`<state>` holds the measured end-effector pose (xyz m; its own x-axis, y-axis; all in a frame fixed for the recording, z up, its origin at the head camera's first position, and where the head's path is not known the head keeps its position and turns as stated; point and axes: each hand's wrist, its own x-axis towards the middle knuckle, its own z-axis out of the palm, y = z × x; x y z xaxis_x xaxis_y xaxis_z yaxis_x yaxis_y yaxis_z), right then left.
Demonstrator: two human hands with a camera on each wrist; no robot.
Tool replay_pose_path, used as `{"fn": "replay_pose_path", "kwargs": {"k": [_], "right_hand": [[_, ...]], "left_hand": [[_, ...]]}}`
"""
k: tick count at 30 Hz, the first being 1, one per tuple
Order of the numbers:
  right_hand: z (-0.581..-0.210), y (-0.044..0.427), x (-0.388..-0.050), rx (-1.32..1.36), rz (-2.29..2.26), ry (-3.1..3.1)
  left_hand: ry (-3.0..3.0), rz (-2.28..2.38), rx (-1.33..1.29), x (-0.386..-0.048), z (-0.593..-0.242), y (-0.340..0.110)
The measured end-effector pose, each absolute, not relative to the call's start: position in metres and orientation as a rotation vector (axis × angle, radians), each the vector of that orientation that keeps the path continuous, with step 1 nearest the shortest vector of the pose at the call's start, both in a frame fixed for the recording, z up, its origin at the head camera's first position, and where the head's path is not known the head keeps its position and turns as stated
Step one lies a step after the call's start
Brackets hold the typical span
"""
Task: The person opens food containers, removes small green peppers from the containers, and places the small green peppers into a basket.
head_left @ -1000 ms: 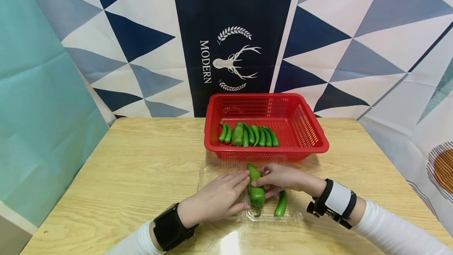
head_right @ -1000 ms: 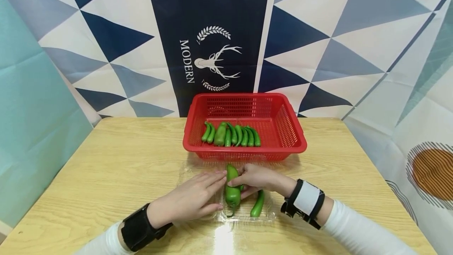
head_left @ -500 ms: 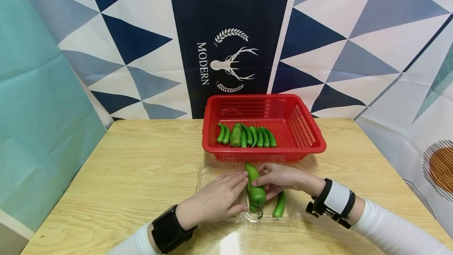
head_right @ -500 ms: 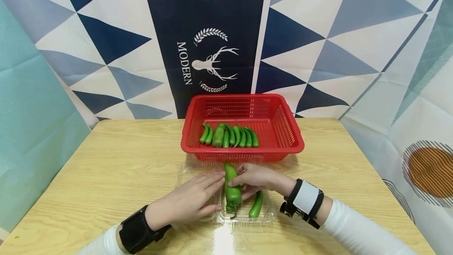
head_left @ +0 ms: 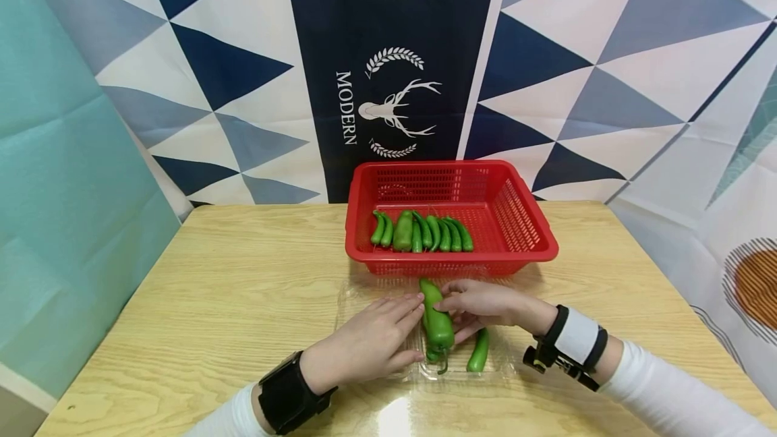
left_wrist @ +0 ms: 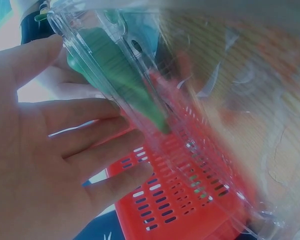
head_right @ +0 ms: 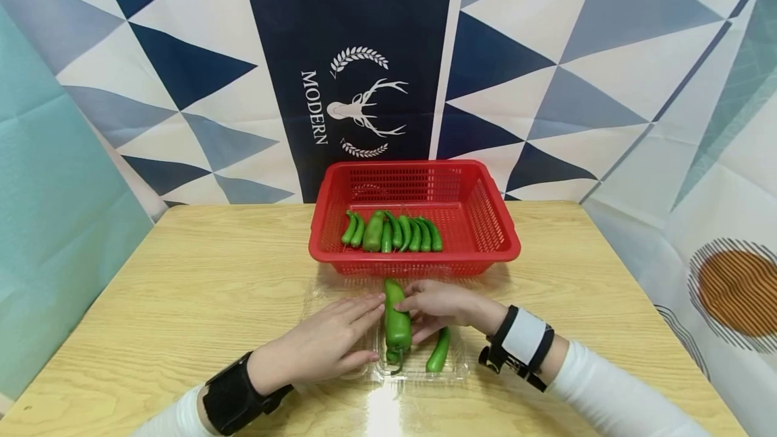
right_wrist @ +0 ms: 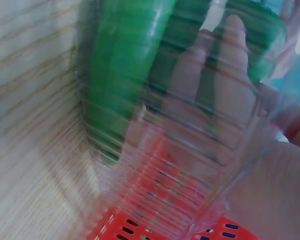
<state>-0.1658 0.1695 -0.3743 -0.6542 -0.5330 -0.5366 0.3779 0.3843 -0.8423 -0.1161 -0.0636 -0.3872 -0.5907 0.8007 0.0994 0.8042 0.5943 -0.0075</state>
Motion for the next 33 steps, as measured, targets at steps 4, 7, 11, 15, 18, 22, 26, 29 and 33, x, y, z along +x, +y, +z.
{"fn": "replay_pose_path", "kwargs": {"k": [4,7,11,15,18,22,26,29,33], "right_hand": [[-0.375,0.17,-0.165,-0.129,-1.398,1.826],[-0.373,0.169,-0.164,-0.121,-1.397,1.848],[-0.369,0.169,-0.162,-0.112,-1.393,1.879],[-0.367,0.171,-0.161,-0.116,-1.393,1.898],[-0.366,0.172,-0.159,-0.128,-1.385,1.919],[-0.361,0.174,-0.157,-0.14,-1.356,1.959],[-0.356,0.175,-0.154,-0.149,-1.321,1.991],[-0.351,0.175,-0.151,-0.156,-1.301,2.002],[-0.347,0.176,-0.148,-0.164,-1.293,2.011]], "left_hand": [[-2.723,-0.072,-1.376,-0.116,-0.387,-0.064],[-2.723,-0.073,-1.374,-0.116,-0.387,-0.064],[-2.726,-0.069,-1.373,-0.116,-0.387,-0.064],[-2.726,-0.063,-1.38,-0.116,-0.386,-0.064],[-2.726,-0.051,-1.38,-0.116,-0.386,-0.064],[-2.719,-0.041,-1.373,-0.116,-0.386,-0.064],[-2.715,-0.038,-1.368,-0.115,-0.386,-0.064],[-2.711,-0.038,-1.368,-0.115,-0.386,-0.064],[-2.701,-0.036,-1.37,-0.114,-0.386,-0.065]]}}
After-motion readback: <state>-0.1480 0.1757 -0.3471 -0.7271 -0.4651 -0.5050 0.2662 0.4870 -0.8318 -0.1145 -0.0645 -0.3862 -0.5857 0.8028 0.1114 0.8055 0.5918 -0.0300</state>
